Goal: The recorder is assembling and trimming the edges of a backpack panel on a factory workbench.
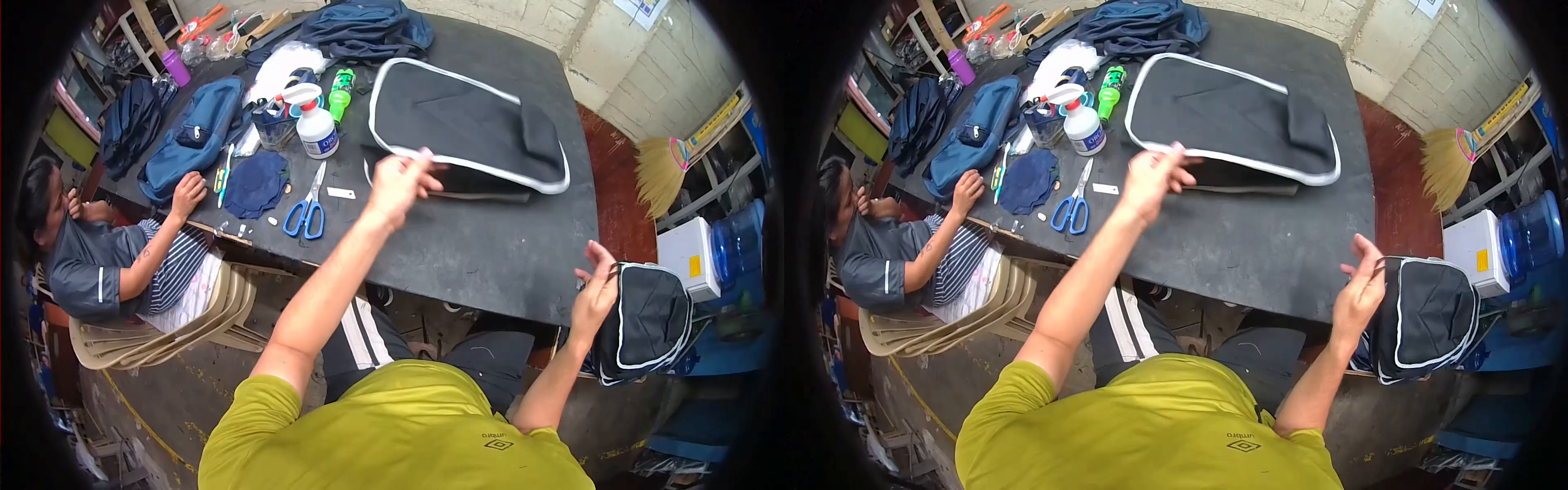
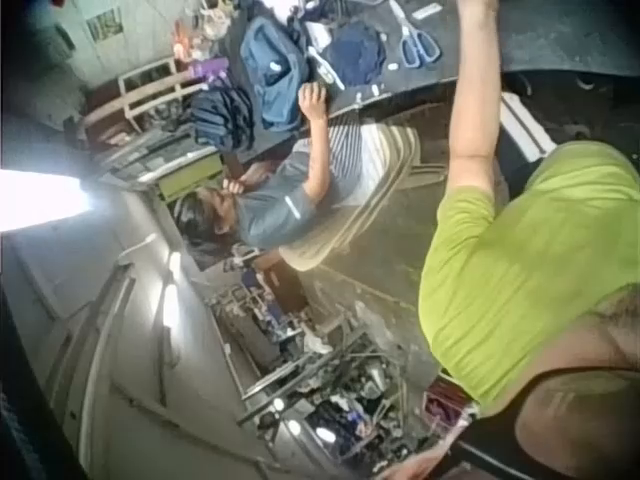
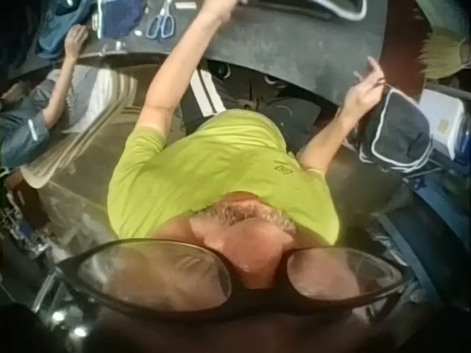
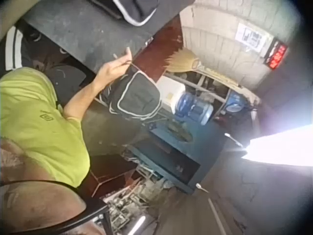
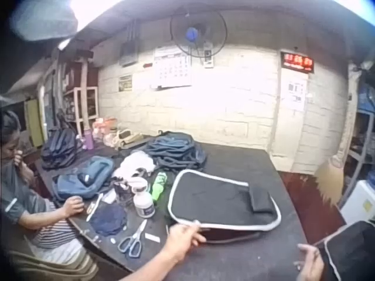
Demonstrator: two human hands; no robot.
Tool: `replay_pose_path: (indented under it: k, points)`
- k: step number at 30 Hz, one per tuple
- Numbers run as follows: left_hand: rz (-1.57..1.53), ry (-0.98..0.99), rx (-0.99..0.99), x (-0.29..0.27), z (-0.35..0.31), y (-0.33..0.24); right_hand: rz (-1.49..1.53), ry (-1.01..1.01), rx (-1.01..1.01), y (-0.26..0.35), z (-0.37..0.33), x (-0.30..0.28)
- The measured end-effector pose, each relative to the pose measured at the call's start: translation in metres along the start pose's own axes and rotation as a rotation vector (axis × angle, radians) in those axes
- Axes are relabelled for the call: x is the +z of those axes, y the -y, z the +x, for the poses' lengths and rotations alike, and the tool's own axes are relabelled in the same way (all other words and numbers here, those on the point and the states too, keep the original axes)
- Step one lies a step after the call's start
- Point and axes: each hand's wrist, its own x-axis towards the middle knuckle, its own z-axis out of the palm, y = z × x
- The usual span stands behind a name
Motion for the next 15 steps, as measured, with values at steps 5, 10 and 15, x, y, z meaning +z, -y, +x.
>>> replay_pose_path:
  k: [5, 10, 15]
  points:
    - [-0.117, 0.074, -0.086, 0.048, -0.072, 0.02, 0.315, 0.274, 0.21, 0.044, -0.01, 0.058]
    - [-0.197, 0.019, -0.107, 0.06, -0.11, 0.017, 0.568, 0.429, 0.443, 0.017, -0.01, 0.126]
    - [-0.101, 0.124, -0.199, 0.047, -0.129, 0.009, 0.798, 0.448, 0.51, 0.006, -0.014, 0.15]
